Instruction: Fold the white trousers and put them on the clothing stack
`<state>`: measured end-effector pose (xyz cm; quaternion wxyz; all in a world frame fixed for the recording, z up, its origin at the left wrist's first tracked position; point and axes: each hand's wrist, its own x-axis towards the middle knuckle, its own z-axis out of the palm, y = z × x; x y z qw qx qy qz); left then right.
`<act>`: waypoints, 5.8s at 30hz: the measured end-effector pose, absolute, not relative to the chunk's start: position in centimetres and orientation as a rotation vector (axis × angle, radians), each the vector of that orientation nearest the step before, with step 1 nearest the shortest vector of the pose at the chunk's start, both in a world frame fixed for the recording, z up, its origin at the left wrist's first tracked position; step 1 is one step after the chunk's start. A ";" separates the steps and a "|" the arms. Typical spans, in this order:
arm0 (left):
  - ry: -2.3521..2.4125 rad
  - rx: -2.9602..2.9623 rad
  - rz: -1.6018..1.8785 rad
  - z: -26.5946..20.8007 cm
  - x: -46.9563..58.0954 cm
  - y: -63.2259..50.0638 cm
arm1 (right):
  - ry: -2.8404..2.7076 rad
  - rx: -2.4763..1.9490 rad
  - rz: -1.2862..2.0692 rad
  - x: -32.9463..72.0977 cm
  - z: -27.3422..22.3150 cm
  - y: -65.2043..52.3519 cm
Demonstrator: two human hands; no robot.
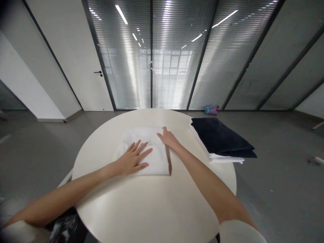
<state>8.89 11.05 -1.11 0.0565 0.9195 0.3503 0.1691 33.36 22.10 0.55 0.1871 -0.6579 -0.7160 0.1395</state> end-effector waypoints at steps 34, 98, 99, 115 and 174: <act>1.401 1.654 1.043 -3.4 -0.3 21.6 | -1.844 -1.597 0.413 33.4 -1.9 22.2; 1.143 2.838 0.390 -1.7 7.8 13.3 | -2.320 -1.728 -0.089 31.7 1.1 15.2; 1.149 2.838 0.387 -1.9 7.7 13.4 | -2.310 -1.674 -0.169 31.3 1.5 14.7; 1.540 2.694 0.512 -2.2 6.9 15.0 | -2.703 -1.393 0.192 30.9 -2.6 14.6; 1.131 2.864 0.272 -1.4 9.8 13.1 | -1.395 -1.663 1.267 41.6 1.5 11.5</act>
